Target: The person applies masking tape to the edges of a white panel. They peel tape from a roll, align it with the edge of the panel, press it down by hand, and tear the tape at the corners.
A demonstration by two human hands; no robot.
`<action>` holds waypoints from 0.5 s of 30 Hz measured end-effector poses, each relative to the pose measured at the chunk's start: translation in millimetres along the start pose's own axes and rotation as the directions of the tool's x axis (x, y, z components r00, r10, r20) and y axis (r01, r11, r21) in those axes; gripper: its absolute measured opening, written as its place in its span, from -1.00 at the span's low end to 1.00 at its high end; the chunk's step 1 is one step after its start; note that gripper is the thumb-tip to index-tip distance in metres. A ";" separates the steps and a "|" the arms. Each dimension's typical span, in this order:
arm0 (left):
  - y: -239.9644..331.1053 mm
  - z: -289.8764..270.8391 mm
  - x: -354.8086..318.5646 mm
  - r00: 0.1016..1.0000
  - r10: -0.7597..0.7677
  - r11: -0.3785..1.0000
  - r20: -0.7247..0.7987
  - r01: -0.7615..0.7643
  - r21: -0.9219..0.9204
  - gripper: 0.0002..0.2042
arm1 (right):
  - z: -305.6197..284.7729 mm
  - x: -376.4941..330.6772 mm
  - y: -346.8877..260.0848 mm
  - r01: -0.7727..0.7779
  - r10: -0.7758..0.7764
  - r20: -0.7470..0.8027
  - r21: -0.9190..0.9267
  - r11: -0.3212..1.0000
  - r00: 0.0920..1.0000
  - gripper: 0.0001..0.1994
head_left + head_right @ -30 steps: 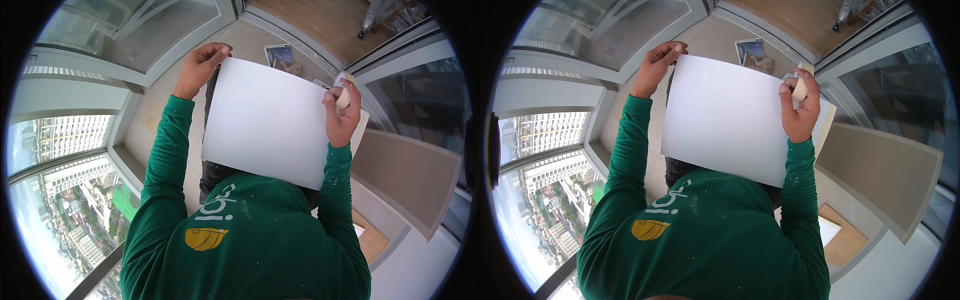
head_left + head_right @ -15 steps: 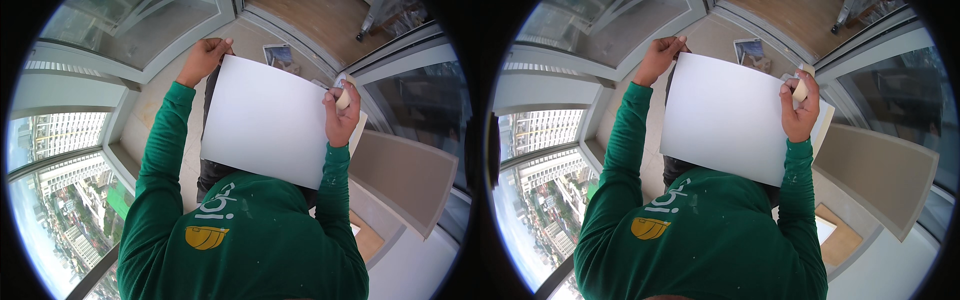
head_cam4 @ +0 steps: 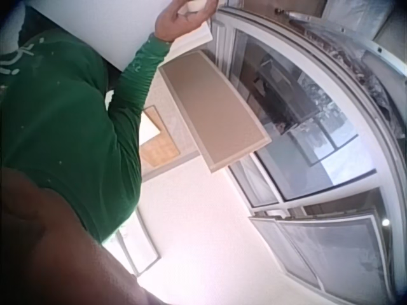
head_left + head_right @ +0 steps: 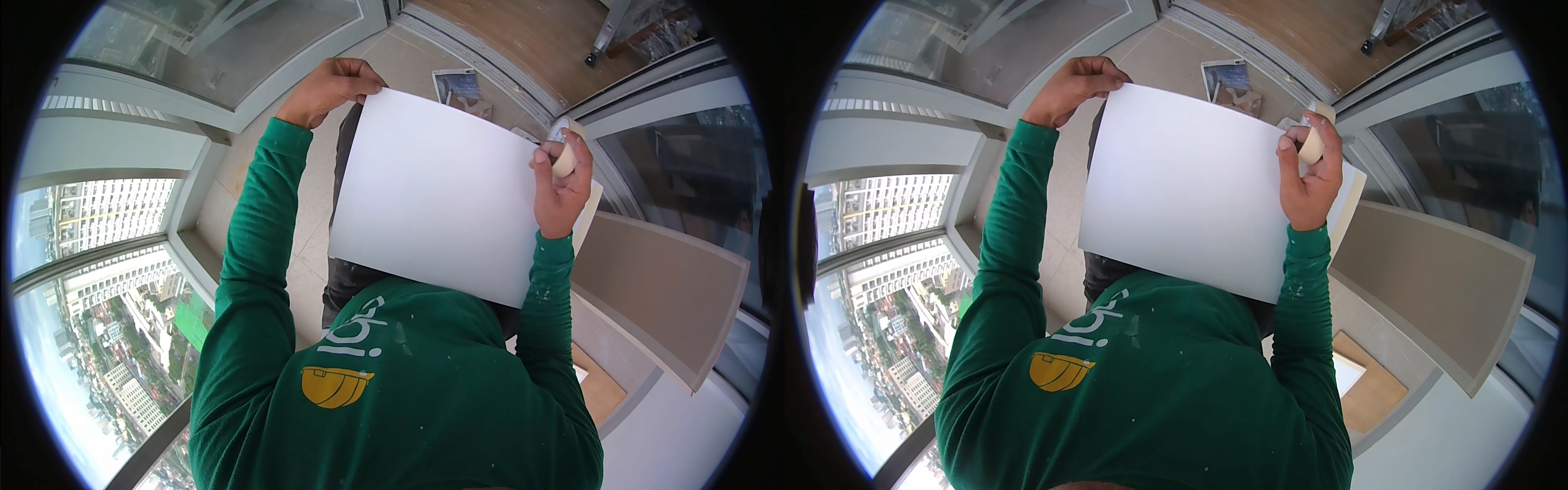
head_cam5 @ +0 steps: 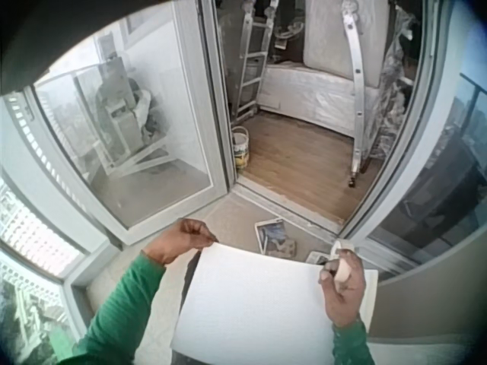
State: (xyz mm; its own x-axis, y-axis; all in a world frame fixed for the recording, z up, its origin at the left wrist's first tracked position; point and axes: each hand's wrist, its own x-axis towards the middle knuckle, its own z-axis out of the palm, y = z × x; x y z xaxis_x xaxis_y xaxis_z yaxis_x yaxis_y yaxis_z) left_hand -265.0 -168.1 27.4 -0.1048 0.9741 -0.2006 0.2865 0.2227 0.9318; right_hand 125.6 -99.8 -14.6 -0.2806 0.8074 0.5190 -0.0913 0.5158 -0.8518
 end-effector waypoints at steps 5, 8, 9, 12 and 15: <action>-2.0 1.0 3.9 1.000 -0.002 1.000 0.010 0.002 -0.010 -0.80 | -1.0 0.7 -3.0 0.005 -0.005 0.001 -0.002 1.000 1.000 -0.48; 2.9 3.6 0.7 1.000 0.008 0.998 0.005 -0.008 -0.060 -0.79 | -1.9 -0.6 1.4 0.001 -0.001 -0.013 0.015 1.000 1.000 -0.48; 2.9 3.7 -1.5 1.000 0.001 0.996 -0.004 -0.002 -0.094 -0.79 | -1.6 -0.7 1.1 0.004 -0.004 -0.013 0.015 1.000 1.000 -0.47; 3.3 1.1 -1.7 1.000 -0.016 0.996 0.022 0.018 -0.085 -0.80 | -0.3 0.1 1.0 0.008 -0.008 -0.015 0.024 1.000 1.000 -0.47; 4.2 -1.8 1.9 0.998 -0.035 0.999 0.047 0.036 -0.023 -0.79 | -0.7 -0.4 3.9 0.001 0.000 -0.023 0.038 0.999 1.000 -0.47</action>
State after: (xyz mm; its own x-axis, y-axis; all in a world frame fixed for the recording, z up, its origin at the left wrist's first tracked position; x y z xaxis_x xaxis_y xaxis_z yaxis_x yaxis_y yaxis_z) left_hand -265.8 -165.4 31.5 -0.0697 0.9664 -0.2474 0.2602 0.2570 0.9307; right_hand 126.1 -97.9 -18.2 -0.2587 0.8138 0.5204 -0.1273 0.5053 -0.8535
